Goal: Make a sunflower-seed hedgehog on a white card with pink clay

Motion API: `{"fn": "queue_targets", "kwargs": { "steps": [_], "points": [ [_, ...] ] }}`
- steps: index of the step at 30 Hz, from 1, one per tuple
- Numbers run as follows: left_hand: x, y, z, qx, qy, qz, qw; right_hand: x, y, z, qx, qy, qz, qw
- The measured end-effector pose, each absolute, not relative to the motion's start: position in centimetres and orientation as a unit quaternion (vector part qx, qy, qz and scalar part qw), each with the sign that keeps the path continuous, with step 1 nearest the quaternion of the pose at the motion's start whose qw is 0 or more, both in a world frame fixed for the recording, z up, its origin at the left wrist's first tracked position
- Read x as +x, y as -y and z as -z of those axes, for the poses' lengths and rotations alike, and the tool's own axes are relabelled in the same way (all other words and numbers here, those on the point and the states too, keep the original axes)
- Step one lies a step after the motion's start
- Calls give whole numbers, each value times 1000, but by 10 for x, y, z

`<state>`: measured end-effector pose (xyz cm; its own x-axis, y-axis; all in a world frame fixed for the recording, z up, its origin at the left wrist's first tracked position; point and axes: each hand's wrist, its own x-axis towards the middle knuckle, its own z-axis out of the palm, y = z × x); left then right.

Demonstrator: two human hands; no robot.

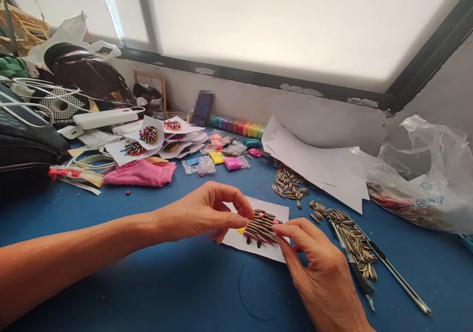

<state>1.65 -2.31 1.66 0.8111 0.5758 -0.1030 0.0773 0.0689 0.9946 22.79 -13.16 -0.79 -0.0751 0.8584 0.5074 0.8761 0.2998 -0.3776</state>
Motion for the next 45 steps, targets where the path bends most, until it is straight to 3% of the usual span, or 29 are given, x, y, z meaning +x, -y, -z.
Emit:
{"fn": "queue_targets", "kwargs": {
  "steps": [26, 29, 36, 45],
  "points": [
    [16, 24, -16, 673, -247, -182, 673, 226, 133, 5, -591, 739, 45, 321],
    [18, 27, -17, 710, -255, -194, 627, 226, 133, 2, -589, 737, 66, 324],
    [37, 21, -13, 854, -216, -269, 390, 228, 133, -5, -592, 734, 98, 319],
    [49, 17, -13, 886, -185, -251, 342, 235, 133, -3, -591, 737, 105, 311]
  ]
}}
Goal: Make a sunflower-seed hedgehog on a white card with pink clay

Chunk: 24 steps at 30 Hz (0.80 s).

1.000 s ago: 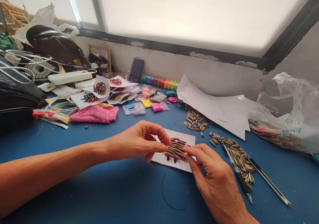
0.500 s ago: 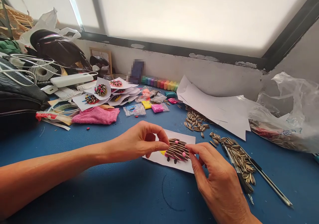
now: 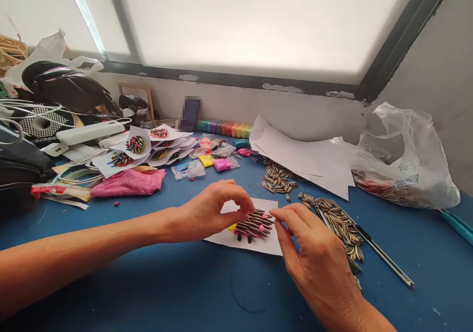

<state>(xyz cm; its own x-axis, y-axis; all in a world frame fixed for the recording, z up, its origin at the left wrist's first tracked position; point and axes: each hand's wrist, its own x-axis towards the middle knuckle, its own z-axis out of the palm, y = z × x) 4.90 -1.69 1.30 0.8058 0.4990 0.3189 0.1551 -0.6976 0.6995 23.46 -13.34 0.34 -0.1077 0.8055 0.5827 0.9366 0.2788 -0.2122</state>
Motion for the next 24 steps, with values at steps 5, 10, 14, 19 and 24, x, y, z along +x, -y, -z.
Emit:
{"fn": "queue_targets", "kwargs": {
  "steps": [5, 10, 14, 19, 24],
  "points": [
    [48, 14, -11, 886, -198, -237, 345, 235, 131, -4, -584, 743, 102, 311],
    [50, 14, -9, 902, -199, -229, 306, 234, 132, -4, -588, 740, 103, 309],
    [51, 14, -5, 915, -197, -222, 275, 233, 131, -3, -589, 741, 100, 307],
    [53, 11, -1, 928, -183, -209, 248, 234, 131, -3, -583, 744, 111, 306],
    [54, 10, 1, 928, -175, -220, 244, 233, 133, -4, -581, 747, 106, 304]
  ]
}}
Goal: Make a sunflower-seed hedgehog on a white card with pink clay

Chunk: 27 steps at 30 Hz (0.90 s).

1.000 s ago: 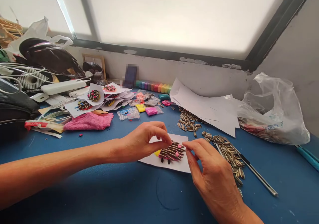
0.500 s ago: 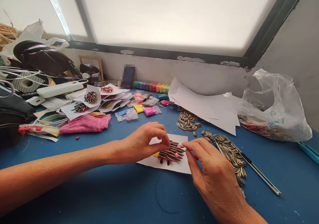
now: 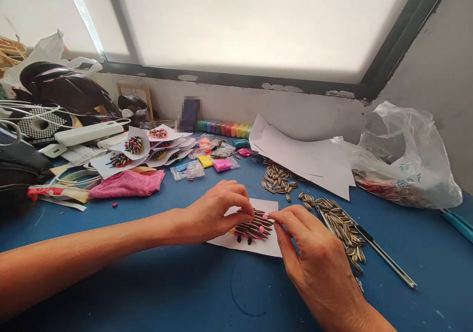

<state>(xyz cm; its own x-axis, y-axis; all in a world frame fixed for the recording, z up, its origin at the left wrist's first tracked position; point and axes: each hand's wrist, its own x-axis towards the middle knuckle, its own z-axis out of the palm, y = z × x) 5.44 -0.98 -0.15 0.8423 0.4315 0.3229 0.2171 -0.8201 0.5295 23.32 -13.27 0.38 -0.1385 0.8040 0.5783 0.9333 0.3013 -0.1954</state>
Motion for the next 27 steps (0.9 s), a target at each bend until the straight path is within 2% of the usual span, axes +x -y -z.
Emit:
{"fn": "queue_targets", "kwargs": {
  "steps": [27],
  "points": [
    [55, 15, 1, 934, -159, -218, 234, 232, 135, -5, -573, 755, 107, 300]
  ]
}}
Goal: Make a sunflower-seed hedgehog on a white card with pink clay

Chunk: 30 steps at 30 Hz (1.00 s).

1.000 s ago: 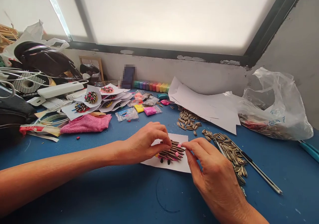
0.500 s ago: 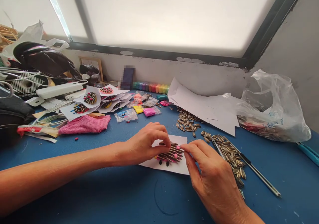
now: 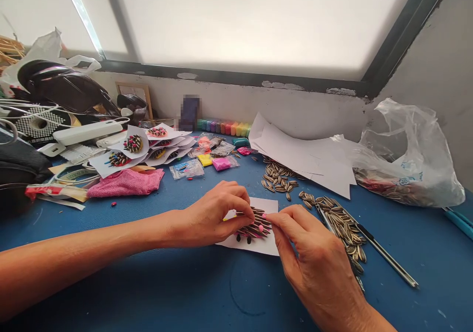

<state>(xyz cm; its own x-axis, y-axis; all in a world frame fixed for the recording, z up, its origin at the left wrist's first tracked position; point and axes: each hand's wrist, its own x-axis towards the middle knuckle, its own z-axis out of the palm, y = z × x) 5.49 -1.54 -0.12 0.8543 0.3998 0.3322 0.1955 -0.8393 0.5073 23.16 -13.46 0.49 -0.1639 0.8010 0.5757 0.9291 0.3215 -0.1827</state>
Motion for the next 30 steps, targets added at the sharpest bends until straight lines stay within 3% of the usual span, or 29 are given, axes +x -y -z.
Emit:
{"fn": "queue_targets", "kwargs": {
  "steps": [15, 30],
  "points": [
    [53, 16, 1, 917, -169, -242, 269, 227, 136, 2, -565, 788, 57, 239],
    [51, 18, -9, 912, -176, -248, 277, 227, 136, 4, -564, 788, 66, 237]
  ]
}}
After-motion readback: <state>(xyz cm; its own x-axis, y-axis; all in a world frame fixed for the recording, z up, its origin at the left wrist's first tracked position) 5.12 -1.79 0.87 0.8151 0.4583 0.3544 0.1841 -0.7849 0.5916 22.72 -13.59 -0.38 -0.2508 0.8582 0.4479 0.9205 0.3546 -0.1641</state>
